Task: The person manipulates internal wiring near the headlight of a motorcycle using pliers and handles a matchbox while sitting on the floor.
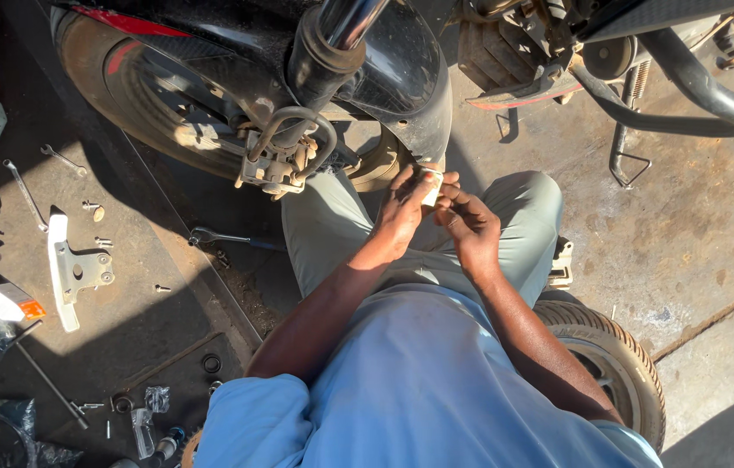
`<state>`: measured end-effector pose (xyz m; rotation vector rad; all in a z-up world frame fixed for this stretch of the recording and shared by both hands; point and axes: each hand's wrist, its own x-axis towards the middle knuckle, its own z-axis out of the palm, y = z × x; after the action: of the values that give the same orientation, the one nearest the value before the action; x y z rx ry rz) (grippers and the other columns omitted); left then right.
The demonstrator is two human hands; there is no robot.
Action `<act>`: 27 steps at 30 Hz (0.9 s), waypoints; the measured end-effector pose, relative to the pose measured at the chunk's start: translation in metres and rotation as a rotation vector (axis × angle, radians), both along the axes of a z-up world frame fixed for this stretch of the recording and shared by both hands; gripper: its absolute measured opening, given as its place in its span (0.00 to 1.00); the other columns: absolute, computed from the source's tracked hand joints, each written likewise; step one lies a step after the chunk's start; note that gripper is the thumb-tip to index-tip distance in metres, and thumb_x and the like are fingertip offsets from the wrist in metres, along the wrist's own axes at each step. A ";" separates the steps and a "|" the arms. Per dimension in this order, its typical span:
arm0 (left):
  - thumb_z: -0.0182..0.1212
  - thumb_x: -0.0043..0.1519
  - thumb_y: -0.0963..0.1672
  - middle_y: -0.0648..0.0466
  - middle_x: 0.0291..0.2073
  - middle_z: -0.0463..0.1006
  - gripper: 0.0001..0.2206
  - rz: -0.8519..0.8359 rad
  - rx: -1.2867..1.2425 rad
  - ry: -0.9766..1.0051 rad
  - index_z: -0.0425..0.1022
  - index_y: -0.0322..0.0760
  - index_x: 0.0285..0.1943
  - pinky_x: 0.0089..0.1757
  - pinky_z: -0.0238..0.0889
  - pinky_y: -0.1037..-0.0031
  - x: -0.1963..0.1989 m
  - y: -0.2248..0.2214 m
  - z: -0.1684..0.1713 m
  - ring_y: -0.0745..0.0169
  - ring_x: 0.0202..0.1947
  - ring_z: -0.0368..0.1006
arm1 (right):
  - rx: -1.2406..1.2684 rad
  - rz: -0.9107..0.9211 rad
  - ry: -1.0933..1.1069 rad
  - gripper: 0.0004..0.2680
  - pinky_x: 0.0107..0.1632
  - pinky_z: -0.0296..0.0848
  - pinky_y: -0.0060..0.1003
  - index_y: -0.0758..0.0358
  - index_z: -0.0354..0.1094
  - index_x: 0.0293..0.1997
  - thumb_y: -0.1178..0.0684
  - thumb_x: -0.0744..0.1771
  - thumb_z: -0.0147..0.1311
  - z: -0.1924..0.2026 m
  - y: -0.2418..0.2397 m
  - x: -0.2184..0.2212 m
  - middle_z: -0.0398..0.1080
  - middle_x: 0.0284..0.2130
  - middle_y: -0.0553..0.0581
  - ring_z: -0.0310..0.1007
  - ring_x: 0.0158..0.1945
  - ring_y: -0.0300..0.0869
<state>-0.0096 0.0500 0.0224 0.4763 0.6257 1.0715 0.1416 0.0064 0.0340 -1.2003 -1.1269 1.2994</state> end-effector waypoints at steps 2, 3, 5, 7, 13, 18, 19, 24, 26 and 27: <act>0.54 0.70 0.48 0.45 0.58 0.78 0.19 0.033 0.090 0.024 0.66 0.34 0.66 0.52 0.67 0.69 0.001 0.001 0.007 0.60 0.53 0.74 | 0.059 -0.001 -0.080 0.18 0.57 0.74 0.34 0.75 0.61 0.64 0.67 0.66 0.56 0.000 0.004 -0.002 0.70 0.49 0.58 0.73 0.53 0.39; 0.52 0.70 0.49 0.46 0.59 0.78 0.19 0.048 0.136 0.032 0.64 0.38 0.67 0.54 0.66 0.69 0.003 0.000 0.008 0.61 0.56 0.74 | 0.085 -0.032 -0.117 0.17 0.57 0.74 0.34 0.75 0.61 0.63 0.68 0.66 0.57 -0.001 0.004 -0.004 0.70 0.50 0.58 0.73 0.53 0.39; 0.53 0.71 0.47 0.45 0.59 0.78 0.19 0.096 0.150 0.038 0.64 0.36 0.68 0.57 0.64 0.69 0.014 -0.006 0.006 0.60 0.58 0.73 | 0.123 -0.103 -0.127 0.15 0.57 0.74 0.34 0.75 0.62 0.61 0.68 0.67 0.56 -0.005 0.005 -0.008 0.71 0.51 0.59 0.73 0.53 0.39; 0.53 0.72 0.46 0.45 0.59 0.77 0.18 0.117 0.175 0.069 0.64 0.34 0.68 0.59 0.63 0.69 0.025 -0.009 -0.003 0.59 0.60 0.72 | 0.147 -0.179 -0.074 0.11 0.58 0.74 0.33 0.76 0.65 0.59 0.66 0.70 0.53 -0.011 0.005 -0.012 0.73 0.51 0.59 0.74 0.53 0.40; 0.52 0.74 0.43 0.45 0.49 0.81 0.18 0.174 0.179 0.422 0.60 0.39 0.72 0.42 0.69 0.71 0.017 0.002 -0.029 0.63 0.40 0.75 | -0.086 -0.046 -0.134 0.09 0.54 0.75 0.34 0.75 0.72 0.51 0.61 0.68 0.52 -0.003 0.008 0.003 0.75 0.47 0.58 0.75 0.48 0.38; 0.50 0.69 0.43 0.50 0.29 0.81 0.30 -0.287 0.153 0.483 0.43 0.53 0.80 0.21 0.61 0.77 -0.022 -0.008 -0.005 0.72 0.18 0.67 | -0.235 -0.008 -0.078 0.08 0.44 0.73 0.32 0.72 0.75 0.48 0.56 0.70 0.56 0.011 0.016 0.022 0.76 0.36 0.55 0.72 0.38 0.36; 0.50 0.69 0.43 0.50 0.29 0.80 0.30 -0.299 0.189 0.475 0.43 0.52 0.81 0.22 0.61 0.77 -0.025 -0.012 0.002 0.72 0.18 0.67 | -0.312 0.041 -0.011 0.08 0.43 0.73 0.32 0.73 0.76 0.46 0.55 0.70 0.56 0.011 0.017 0.025 0.76 0.34 0.54 0.72 0.36 0.36; 0.48 0.72 0.43 0.50 0.30 0.81 0.27 -0.355 0.296 0.377 0.52 0.46 0.82 0.25 0.63 0.78 -0.029 -0.014 0.024 0.72 0.21 0.68 | -0.226 -0.041 -0.057 0.08 0.40 0.71 0.32 0.75 0.76 0.45 0.56 0.69 0.59 0.016 0.028 0.021 0.76 0.33 0.57 0.71 0.35 0.36; 0.50 0.70 0.43 0.50 0.30 0.81 0.27 -0.363 0.255 0.414 0.53 0.45 0.80 0.24 0.64 0.78 -0.028 -0.016 0.022 0.73 0.21 0.68 | -0.131 -0.022 -0.214 0.08 0.40 0.72 0.33 0.74 0.75 0.47 0.57 0.69 0.59 0.026 0.022 0.018 0.76 0.35 0.57 0.73 0.37 0.36; 0.51 0.69 0.43 0.50 0.29 0.80 0.27 -0.362 0.242 0.436 0.53 0.44 0.79 0.24 0.64 0.78 -0.028 -0.013 0.021 0.73 0.21 0.68 | -0.059 0.021 -0.321 0.08 0.41 0.73 0.33 0.72 0.75 0.48 0.57 0.68 0.58 0.034 0.023 0.017 0.76 0.38 0.56 0.74 0.40 0.36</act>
<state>-0.0376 0.0375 0.0439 1.0112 0.7582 0.7007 0.1588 0.0299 0.0683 -1.4815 -1.3387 1.1884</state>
